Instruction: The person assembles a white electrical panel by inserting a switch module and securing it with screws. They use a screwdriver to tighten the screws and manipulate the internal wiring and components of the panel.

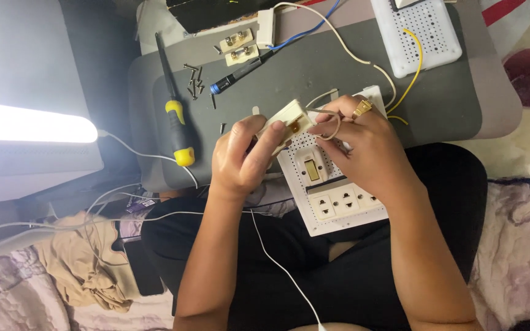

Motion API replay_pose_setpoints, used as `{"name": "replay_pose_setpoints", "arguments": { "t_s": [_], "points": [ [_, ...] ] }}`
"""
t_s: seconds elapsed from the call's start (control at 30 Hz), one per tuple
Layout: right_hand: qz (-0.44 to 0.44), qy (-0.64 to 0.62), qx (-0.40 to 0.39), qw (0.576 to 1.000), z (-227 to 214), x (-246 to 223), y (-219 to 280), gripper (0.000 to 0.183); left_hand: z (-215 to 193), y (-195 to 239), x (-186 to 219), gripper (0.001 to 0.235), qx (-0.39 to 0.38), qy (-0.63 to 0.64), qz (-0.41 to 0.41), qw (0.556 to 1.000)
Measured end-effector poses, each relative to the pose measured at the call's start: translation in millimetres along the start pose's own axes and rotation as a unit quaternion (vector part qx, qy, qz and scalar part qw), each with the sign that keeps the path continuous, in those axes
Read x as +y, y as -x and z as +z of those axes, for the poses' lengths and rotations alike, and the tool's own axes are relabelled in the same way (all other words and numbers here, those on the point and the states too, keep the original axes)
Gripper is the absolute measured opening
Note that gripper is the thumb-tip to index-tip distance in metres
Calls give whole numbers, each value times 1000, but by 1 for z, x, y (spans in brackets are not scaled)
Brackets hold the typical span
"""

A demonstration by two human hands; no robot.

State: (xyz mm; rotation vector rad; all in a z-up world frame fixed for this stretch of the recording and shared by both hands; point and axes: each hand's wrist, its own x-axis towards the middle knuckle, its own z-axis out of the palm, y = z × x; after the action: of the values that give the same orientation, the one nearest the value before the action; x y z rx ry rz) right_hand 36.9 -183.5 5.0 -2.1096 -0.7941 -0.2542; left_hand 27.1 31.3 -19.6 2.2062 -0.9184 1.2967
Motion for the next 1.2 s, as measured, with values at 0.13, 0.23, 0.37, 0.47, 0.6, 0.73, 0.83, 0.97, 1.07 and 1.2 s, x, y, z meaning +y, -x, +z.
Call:
{"name": "replay_pose_setpoints", "arguments": {
  "t_s": [0.13, 0.23, 0.37, 0.47, 0.6, 0.73, 0.83, 0.97, 1.07, 1.2],
  "points": [
    [11, -10, 2, 1000, -1, 0, 0, 18, 0, 1, 2, 25, 30, 24, -27, 999],
    [18, -23, 6, 1000, 2, 6, 2, 21, 3, -1, 8, 25, 28, 41, -45, 998],
    [-16, 1, 23, 1000, 3, 11, 5, 31, 12, -7, 20, 19, 8, 64, -60, 996],
    [23, 64, -29, 997, -4, -2, 1, 41, 11, 16, 22, 30, -129, 77, -107, 983],
    [13, 198, -56, 979, -4, -3, 0, 51, -1, 9, 23, 26, -156, 129, -160, 966],
    [-9, 260, -68, 963, -7, -7, -3, 36, -12, 19, 28, 33, -163, 189, -281, 927],
    [25, 269, -131, 954, -13, -8, -2, 37, -18, 17, 29, 35, -156, 204, -280, 925],
    [24, 194, -160, 968, -24, 1, 5, 61, -10, 28, 35, 33, -177, 214, -231, 932],
    [13, 88, -192, 977, -36, 9, 6, 72, -5, 12, 42, 25, -142, 218, -138, 956],
    [-4, 66, -184, 981, -57, 16, 16, 79, -14, 1, 45, 26, -145, 269, -157, 939]
  ]
}}
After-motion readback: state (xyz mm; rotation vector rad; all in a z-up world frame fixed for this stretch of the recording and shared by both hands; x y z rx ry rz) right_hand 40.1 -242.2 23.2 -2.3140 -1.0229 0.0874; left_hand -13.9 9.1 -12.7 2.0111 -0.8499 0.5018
